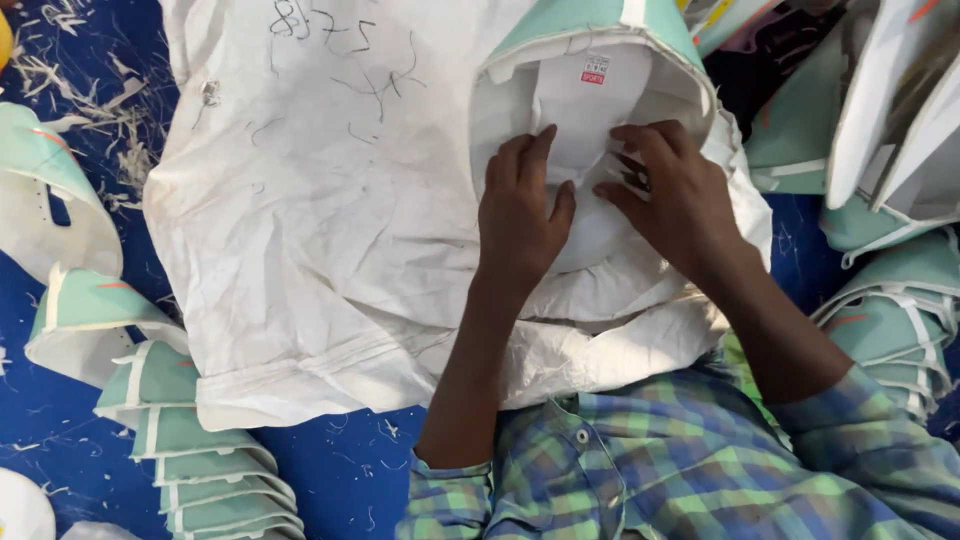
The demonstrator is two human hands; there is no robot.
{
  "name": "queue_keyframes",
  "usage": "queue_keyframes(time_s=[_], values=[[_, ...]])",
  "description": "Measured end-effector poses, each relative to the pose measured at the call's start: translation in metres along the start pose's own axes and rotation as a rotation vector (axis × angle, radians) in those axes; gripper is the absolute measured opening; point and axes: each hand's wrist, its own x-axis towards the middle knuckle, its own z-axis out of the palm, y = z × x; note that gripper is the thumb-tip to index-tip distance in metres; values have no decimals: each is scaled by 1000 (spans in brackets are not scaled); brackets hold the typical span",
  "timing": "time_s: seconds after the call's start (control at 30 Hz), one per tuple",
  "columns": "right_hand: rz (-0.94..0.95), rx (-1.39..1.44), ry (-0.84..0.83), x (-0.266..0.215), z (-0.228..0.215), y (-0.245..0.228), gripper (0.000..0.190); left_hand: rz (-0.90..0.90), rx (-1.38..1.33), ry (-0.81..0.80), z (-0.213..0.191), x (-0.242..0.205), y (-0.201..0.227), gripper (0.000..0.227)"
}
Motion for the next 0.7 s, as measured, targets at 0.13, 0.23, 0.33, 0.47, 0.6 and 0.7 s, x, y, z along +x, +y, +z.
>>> queue_keyframes(time_s=[0.13, 0.23, 0.33, 0.47, 0.6, 0.7], values=[[-17, -87, -10, 4, 14, 11, 44, -24, 60, 12, 6, 7, 3, 66], [20, -102, -27, 8, 13, 16, 26, -72, 55, 2, -1, 9, 15, 80], [-28, -120, -52, 9, 6, 18, 19, -12, 154, -23, 8, 8, 13, 58], [7, 131, -130, 11, 5, 22, 14, 41, 118, 8, 12, 11, 17, 41], [231, 494, -134, 10, 5, 27, 18, 51, -30, 52, 17, 13, 7, 12], [183, 576, -37, 10, 2, 29, 19, -159, -326, 64, 16, 16, -5, 11]])
